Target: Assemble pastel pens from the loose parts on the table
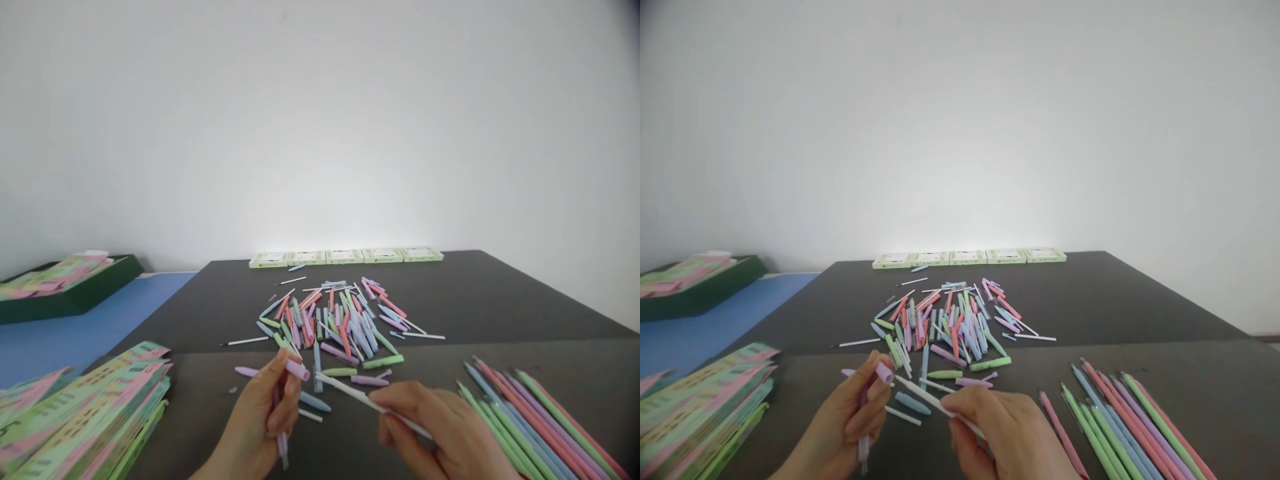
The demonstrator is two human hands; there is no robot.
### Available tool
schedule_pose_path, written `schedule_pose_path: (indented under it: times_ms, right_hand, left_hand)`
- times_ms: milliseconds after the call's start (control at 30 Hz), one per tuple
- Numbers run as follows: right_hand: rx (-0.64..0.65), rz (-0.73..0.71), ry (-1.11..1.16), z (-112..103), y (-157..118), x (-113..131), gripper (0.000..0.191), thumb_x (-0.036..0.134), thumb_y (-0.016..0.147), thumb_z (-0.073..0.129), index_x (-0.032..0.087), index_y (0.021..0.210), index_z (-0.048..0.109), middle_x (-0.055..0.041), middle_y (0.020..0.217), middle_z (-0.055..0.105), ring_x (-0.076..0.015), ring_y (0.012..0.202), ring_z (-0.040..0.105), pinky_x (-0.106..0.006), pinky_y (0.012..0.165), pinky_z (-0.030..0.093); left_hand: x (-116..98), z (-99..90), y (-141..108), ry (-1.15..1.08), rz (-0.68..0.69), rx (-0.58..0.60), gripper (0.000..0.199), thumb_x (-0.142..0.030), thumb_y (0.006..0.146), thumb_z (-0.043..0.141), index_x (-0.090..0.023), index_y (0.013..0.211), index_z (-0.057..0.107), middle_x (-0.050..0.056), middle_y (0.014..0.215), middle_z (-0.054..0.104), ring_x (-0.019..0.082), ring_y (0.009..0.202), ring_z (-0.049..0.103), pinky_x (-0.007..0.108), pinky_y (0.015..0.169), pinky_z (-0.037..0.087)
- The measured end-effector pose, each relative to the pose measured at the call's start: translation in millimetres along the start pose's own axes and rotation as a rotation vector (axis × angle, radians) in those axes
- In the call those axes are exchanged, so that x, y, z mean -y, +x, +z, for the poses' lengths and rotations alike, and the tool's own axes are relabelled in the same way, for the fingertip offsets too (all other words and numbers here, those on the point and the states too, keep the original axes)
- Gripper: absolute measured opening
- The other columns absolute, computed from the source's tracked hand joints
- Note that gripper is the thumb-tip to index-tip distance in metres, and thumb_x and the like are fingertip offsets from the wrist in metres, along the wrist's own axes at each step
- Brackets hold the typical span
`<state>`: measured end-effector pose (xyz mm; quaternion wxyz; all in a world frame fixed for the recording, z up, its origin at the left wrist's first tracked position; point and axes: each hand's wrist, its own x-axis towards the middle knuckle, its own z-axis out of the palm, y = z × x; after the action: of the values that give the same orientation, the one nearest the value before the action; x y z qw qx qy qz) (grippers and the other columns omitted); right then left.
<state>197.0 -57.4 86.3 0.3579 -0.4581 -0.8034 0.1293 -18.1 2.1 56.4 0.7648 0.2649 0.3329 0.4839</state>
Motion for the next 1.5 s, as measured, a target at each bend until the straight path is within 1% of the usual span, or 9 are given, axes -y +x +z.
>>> schedule_pose_path:
  times_ms: [133, 367, 533, 633, 767, 833, 933, 1333, 1500]
  right_hand:
    - [-0.046, -0.023, 0.114, 2, 0, 7, 0.027, 0.007, 0.08, 0.049, 0.024, 0.099, 0.056, 0.003, 0.076, 0.071, -0.0113, 0.063, 0.066, -0.018, 0.061, 0.048]
    - [0.007, -0.069, 0.172, -2, 6, 11, 0.022, 0.009, 0.083, 0.049, 0.019, 0.099, 0.059, -0.0004, 0.085, 0.071, -0.0111, 0.076, 0.066, -0.018, 0.071, 0.047]
    - [0.025, -0.094, 0.093, -1, 5, 13, 0.021, 0.009, 0.083, 0.046, 0.018, 0.097, 0.059, -0.0027, 0.081, 0.071, -0.0128, 0.073, 0.066, -0.02, 0.068, 0.046]
    - [0.03, -0.111, 0.052, -1, 5, 12, 0.019, 0.011, 0.084, 0.047, 0.018, 0.097, 0.059, -0.0025, 0.077, 0.07, -0.013, 0.069, 0.065, -0.02, 0.063, 0.043]
    - [0.079, 0.033, -0.126, -1, 7, 1, 0.016, 0.015, 0.084, 0.048, 0.02, 0.094, 0.059, 0.0018, 0.063, 0.065, -0.0123, 0.051, 0.059, -0.022, 0.051, 0.033]
    - [0.133, 0.123, -0.241, 3, 9, -5, 0.014, 0.016, 0.083, 0.049, 0.02, 0.091, 0.059, 0.0028, 0.056, 0.062, -0.0124, 0.045, 0.055, -0.023, 0.046, 0.026]
    - [0.213, 0.168, -0.335, 10, 13, -11, 0.012, 0.016, 0.082, 0.051, 0.021, 0.087, 0.06, 0.0006, 0.058, 0.066, -0.0148, 0.047, 0.059, -0.025, 0.045, 0.021]
    - [0.259, 0.236, -0.162, 13, 13, -19, 0.02, 0.014, 0.085, 0.047, 0.022, 0.097, 0.061, -0.0013, 0.077, 0.071, -0.0169, 0.068, 0.066, -0.023, 0.058, 0.035]
    - [0.279, 0.237, -0.064, 13, 15, -23, 0.02, 0.011, 0.085, 0.045, 0.022, 0.09, 0.062, 0.0, 0.081, 0.069, -0.0145, 0.071, 0.063, -0.022, 0.061, 0.037]
  left_hand:
    - [1, -3.5, -2, -0.116, -0.114, 0.048, 0.031, -0.039, 0.081, 0.064, -0.016, 0.067, 0.049, -0.013, 0.041, 0.029, -0.001, 0.027, 0.018, 0.012, 0.031, 0.017]
    - [-1, -6.7, -1, -0.195, -0.11, -0.002, 0.023, -0.031, 0.088, 0.057, -0.015, 0.071, 0.051, -0.011, 0.049, 0.04, -0.003, 0.026, 0.03, 0.01, 0.029, 0.018]
    - [0, -5.3, -1, -0.107, -0.098, -0.004, 0.026, -0.036, 0.083, 0.063, -0.017, 0.071, 0.051, -0.012, 0.047, 0.036, -0.002, 0.026, 0.021, 0.01, 0.03, 0.019]
    - [-5, -5.7, 1, 0.172, 0.038, -0.048, 0.027, -0.043, 0.08, 0.063, -0.017, 0.074, 0.055, -0.012, 0.045, 0.036, 0.0, 0.029, 0.017, 0.012, 0.032, 0.02]
    - [-16, -12.9, 11, 0.948, 0.285, -0.126, 0.025, -0.041, 0.079, 0.061, -0.018, 0.07, 0.059, -0.007, 0.046, 0.046, 0.006, 0.035, 0.032, 0.016, 0.038, 0.022]
    - [-16, -17.1, 16, 1.363, 0.315, -0.107, 0.018, -0.036, 0.076, 0.063, -0.02, 0.068, 0.061, -0.004, 0.051, 0.054, 0.011, 0.045, 0.046, 0.018, 0.046, 0.029]
    - [-11, -19.8, 19, 1.668, 0.306, -0.051, 0.014, -0.033, 0.078, 0.06, -0.022, 0.07, 0.061, -0.003, 0.057, 0.059, 0.015, 0.054, 0.054, 0.02, 0.053, 0.031]
    - [-20, -13.5, 10, 1.648, 0.384, -0.02, 0.016, -0.039, 0.081, 0.057, -0.024, 0.078, 0.061, -0.003, 0.063, 0.062, 0.017, 0.059, 0.057, 0.022, 0.057, 0.035]
    - [-26, -14.9, 11, 1.395, 0.283, -0.056, 0.025, -0.039, 0.083, 0.052, -0.02, 0.068, 0.054, -0.004, 0.053, 0.057, 0.011, 0.045, 0.047, 0.019, 0.046, 0.032]
